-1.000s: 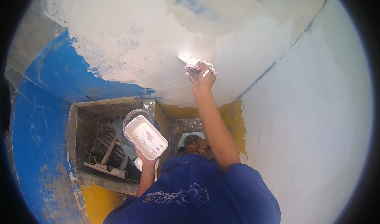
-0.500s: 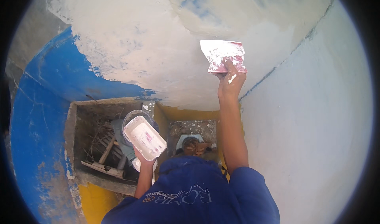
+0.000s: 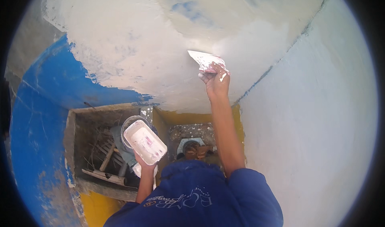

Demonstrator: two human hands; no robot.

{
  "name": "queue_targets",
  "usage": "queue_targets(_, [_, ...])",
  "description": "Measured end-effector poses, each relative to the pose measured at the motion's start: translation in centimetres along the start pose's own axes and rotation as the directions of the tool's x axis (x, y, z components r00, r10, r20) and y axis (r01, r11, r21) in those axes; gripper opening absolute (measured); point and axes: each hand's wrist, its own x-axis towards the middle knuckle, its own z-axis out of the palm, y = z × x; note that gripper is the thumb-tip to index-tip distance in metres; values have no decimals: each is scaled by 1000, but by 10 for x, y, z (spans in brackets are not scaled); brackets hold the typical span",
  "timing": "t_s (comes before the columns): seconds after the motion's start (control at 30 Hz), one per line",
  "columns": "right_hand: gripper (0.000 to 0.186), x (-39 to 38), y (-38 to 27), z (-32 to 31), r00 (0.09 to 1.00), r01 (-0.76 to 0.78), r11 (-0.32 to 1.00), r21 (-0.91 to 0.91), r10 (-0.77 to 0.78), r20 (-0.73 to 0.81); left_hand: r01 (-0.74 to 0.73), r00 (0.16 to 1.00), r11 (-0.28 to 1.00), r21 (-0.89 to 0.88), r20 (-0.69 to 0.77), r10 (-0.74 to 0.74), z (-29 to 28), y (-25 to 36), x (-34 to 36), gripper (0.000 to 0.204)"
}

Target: The person applies patching compound to a blue-and-white wall using a putty knife. They repeatedly scoop compound from a small plastic tray and spread it across the wall surface to cover gaps and uneven areas.

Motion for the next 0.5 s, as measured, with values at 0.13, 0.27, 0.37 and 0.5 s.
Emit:
queue_targets(0.13, [23, -20, 3, -18, 920, 359, 880, -311, -390, -39, -12, 1000, 1000, -24, -5, 12, 3, -1, -2, 67])
queue_targets(0.27, [14, -28, 28, -33, 739, 525, 542, -657, -673, 34, 9, 1000, 1000, -19, -1, -9, 2, -2, -4, 66])
queue_targets(0.37, [22, -22, 52, -30, 585, 593, 372, -715, -808, 65, 15, 999, 999, -34, -46, -17, 7, -2, -6, 64])
queue_targets(0.5, [51, 0, 101, 3, 447, 602, 264, -754, -894, 44, -6, 996, 1000, -27, -94, 3, 9, 1, -8, 63])
